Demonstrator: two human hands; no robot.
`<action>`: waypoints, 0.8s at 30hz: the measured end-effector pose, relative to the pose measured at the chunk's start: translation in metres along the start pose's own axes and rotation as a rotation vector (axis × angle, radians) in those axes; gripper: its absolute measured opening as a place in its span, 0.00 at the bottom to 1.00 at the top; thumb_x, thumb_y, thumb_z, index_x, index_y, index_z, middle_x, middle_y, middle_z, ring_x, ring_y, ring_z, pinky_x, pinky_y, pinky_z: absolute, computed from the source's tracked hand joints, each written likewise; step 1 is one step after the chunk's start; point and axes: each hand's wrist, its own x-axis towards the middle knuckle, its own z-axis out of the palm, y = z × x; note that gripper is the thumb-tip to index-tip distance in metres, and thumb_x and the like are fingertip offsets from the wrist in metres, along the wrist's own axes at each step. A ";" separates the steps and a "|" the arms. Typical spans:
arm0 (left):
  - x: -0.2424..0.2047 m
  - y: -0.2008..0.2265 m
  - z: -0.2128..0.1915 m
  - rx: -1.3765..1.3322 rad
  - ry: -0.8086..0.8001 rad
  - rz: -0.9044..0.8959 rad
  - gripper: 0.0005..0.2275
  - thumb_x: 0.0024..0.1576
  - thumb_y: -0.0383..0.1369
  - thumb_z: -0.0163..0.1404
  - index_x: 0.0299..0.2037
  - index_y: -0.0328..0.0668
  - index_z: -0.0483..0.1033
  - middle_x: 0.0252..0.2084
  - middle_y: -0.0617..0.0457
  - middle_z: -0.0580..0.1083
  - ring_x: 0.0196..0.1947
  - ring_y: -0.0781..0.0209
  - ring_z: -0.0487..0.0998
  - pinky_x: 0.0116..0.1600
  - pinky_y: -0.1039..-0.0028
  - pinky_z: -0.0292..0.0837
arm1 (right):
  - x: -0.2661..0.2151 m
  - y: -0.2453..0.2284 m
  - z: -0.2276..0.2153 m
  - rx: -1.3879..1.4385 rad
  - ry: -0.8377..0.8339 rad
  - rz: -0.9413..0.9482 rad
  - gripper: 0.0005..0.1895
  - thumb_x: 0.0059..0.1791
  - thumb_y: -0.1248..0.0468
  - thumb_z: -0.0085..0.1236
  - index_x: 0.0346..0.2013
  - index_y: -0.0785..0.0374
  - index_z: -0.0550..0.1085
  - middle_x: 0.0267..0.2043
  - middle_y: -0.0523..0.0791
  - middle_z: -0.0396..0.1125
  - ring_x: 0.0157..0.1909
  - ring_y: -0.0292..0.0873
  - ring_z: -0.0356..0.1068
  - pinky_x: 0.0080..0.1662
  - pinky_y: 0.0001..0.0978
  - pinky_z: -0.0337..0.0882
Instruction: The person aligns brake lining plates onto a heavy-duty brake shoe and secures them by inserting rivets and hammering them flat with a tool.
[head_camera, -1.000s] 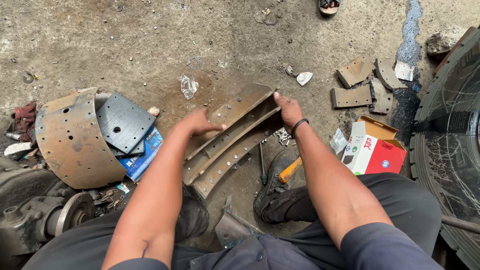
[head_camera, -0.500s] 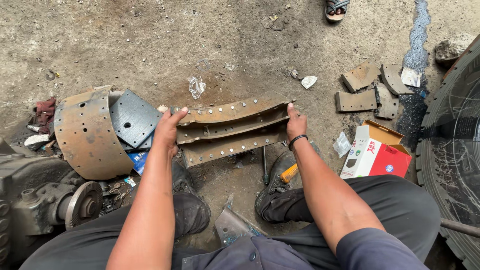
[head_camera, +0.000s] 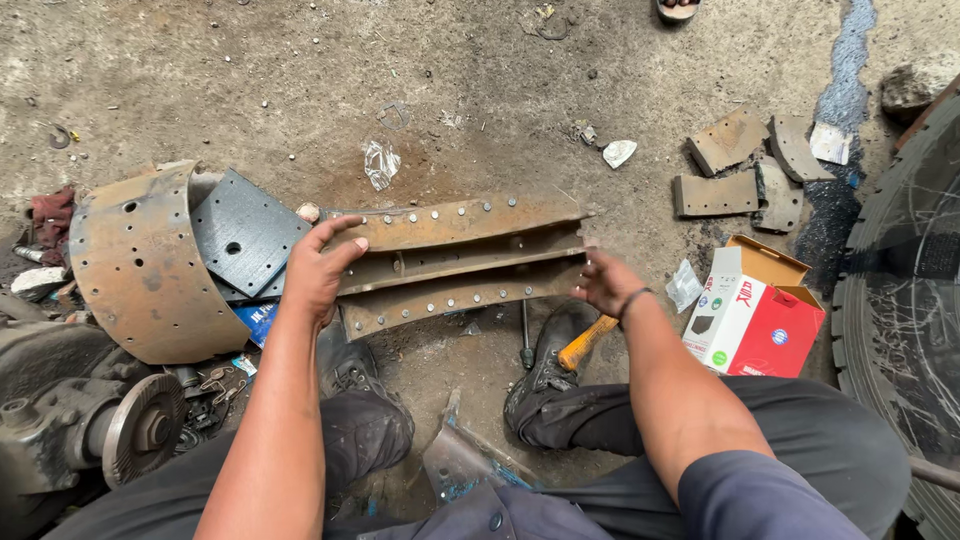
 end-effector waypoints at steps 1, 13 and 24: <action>0.001 0.000 0.000 -0.005 -0.007 0.013 0.18 0.52 0.29 0.59 0.54 0.39 0.79 0.49 0.50 0.77 0.47 0.62 0.76 0.54 0.73 0.71 | 0.014 0.013 0.002 -0.016 0.102 0.013 0.47 0.47 0.38 0.56 0.73 0.55 0.55 0.68 0.57 0.56 0.65 0.57 0.60 0.59 0.58 0.65; -0.001 0.006 0.003 0.133 0.025 0.013 0.16 0.52 0.29 0.59 0.50 0.39 0.80 0.46 0.55 0.77 0.45 0.68 0.75 0.51 0.77 0.71 | 0.103 0.080 0.044 0.348 -0.114 0.021 0.33 0.51 0.46 0.51 0.67 0.60 0.63 0.62 0.55 0.64 0.59 0.55 0.67 0.56 0.53 0.70; 0.004 -0.003 -0.005 0.113 -0.009 0.116 0.15 0.53 0.29 0.60 0.50 0.38 0.80 0.45 0.56 0.77 0.44 0.70 0.74 0.50 0.79 0.71 | 0.086 0.009 0.014 0.190 -0.121 -0.055 0.24 0.56 0.53 0.46 0.61 0.65 0.71 0.58 0.54 0.70 0.53 0.53 0.73 0.54 0.49 0.75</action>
